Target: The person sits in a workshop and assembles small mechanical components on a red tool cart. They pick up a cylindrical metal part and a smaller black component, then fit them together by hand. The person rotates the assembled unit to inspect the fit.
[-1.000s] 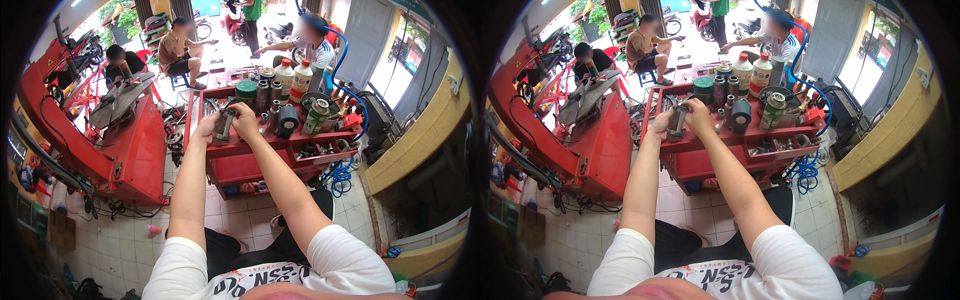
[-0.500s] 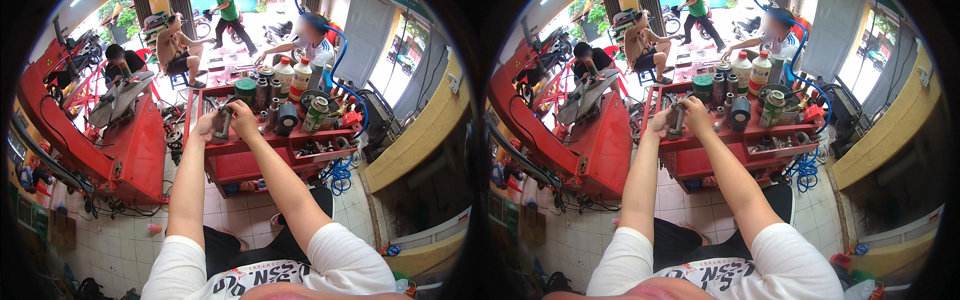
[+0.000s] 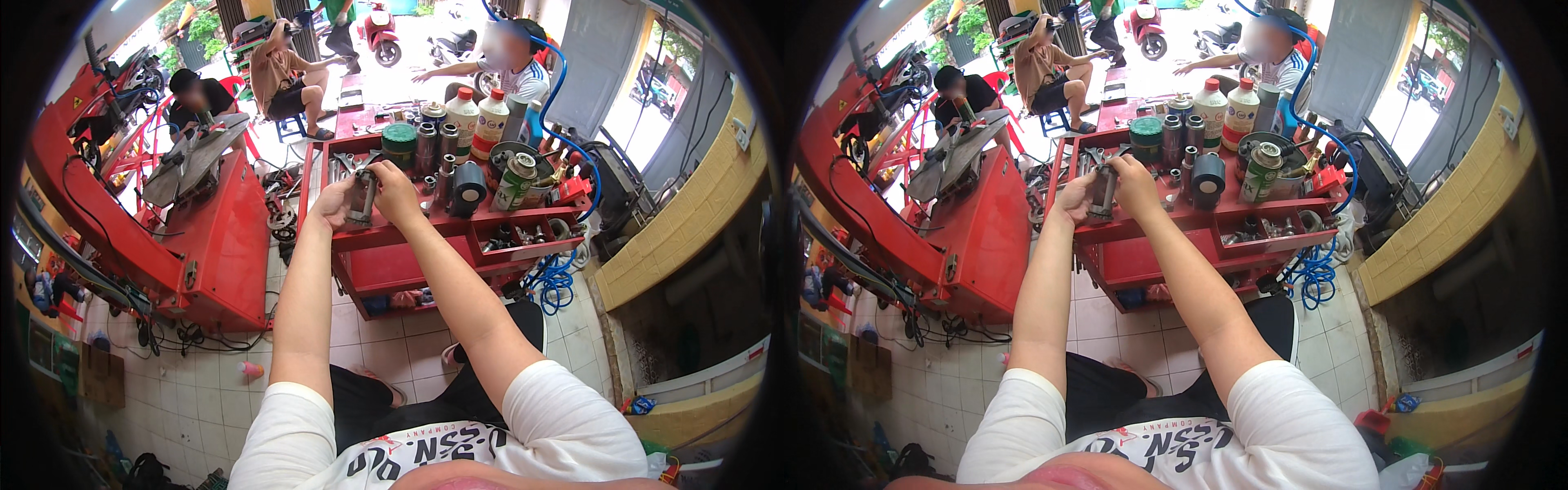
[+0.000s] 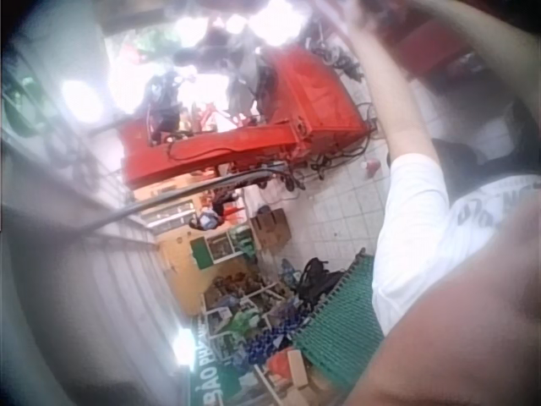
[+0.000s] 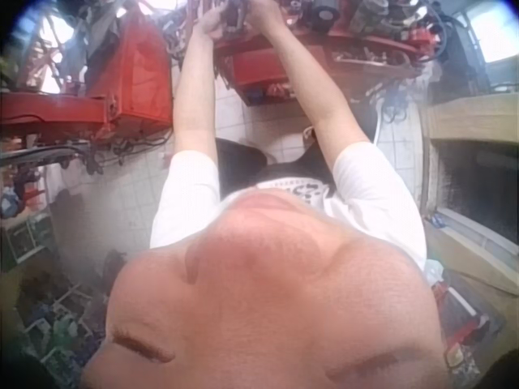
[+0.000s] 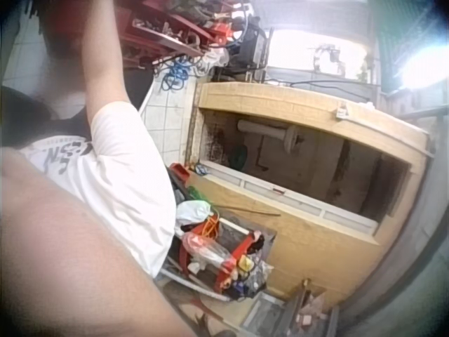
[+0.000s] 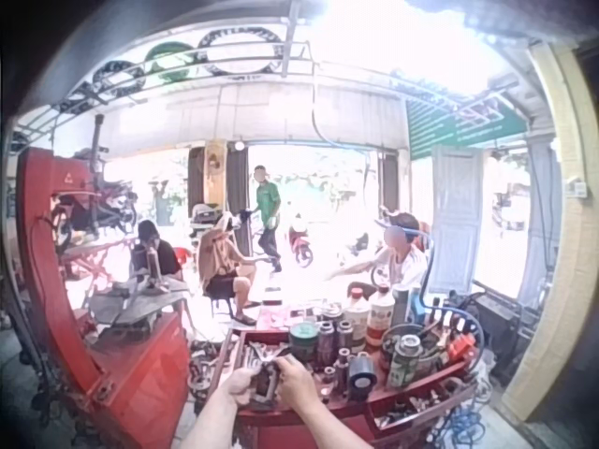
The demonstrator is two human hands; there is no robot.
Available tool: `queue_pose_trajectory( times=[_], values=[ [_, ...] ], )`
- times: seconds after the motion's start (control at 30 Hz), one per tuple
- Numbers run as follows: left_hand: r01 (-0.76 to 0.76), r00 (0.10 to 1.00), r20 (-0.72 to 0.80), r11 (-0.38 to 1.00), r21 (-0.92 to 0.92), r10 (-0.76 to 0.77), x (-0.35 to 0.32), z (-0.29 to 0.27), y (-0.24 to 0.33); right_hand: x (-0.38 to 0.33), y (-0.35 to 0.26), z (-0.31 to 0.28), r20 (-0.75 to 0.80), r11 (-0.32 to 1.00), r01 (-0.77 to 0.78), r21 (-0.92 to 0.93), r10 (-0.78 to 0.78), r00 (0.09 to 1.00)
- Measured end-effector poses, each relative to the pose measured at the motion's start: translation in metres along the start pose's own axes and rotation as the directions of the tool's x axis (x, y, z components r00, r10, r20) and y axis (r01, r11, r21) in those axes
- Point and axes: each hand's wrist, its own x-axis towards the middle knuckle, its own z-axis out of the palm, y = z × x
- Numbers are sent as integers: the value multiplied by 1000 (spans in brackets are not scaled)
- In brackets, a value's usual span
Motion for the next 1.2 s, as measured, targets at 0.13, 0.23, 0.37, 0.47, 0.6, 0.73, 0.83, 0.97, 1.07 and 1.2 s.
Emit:
queue_pose_trajectory(
  times=[0.13, 0.23, 0.37, 0.47, 0.6, 0.73, 0.83, 0.97, 1.07, 1.2],
  values=[
    [-30, 999, 35, 999, 23, 29, 0, -7, 0, 2, -1, 2, 7, 1000, -23, -7, 23, 1000],
    [-59, 998, 13, 998, -33, 60, 0, 0, -2, 1, 0, 0, 27, 999, -40, -18, 40, 999],
    [-18, 1000, -1, 990, -140, 19, 2, 4, 2, 1, 2, 0, 14, 999, -29, 23, 28, 1000],
    [32, 999, -30, 978, -204, -39, -6, 7, 8, 2, -3, 3, 24, 1000, -7, -5, 7, 1000],
    [-200, 977, -107, 969, -144, 186, 5, 5, -7, 0, 0, 3, 54, 1000, 24, -18, -23, 998],
    [-192, 978, -108, 968, -162, 177, 5, 2, -7, 1, -5, 3, 83, 999, -46, -4, 46, 995],
    [-169, 981, -125, 965, -201, 146, 6, 1, -8, 1, -5, 4, 79, 998, -50, -24, 52, 995],
    [-139, 988, -92, 970, -202, 122, 9, 7, -9, 0, 4, 1, 63, 998, -46, -30, 48, 997],
    [-102, 994, -65, 977, -187, 91, 12, -14, -7, 2, -1, 7, 71, 999, -53, -5, 54, 996],
    [-81, 996, -58, 985, -154, 73, 19, -10, -10, 0, 6, 4, 95, 996, -93, -5, 93, 991]
  ],
)
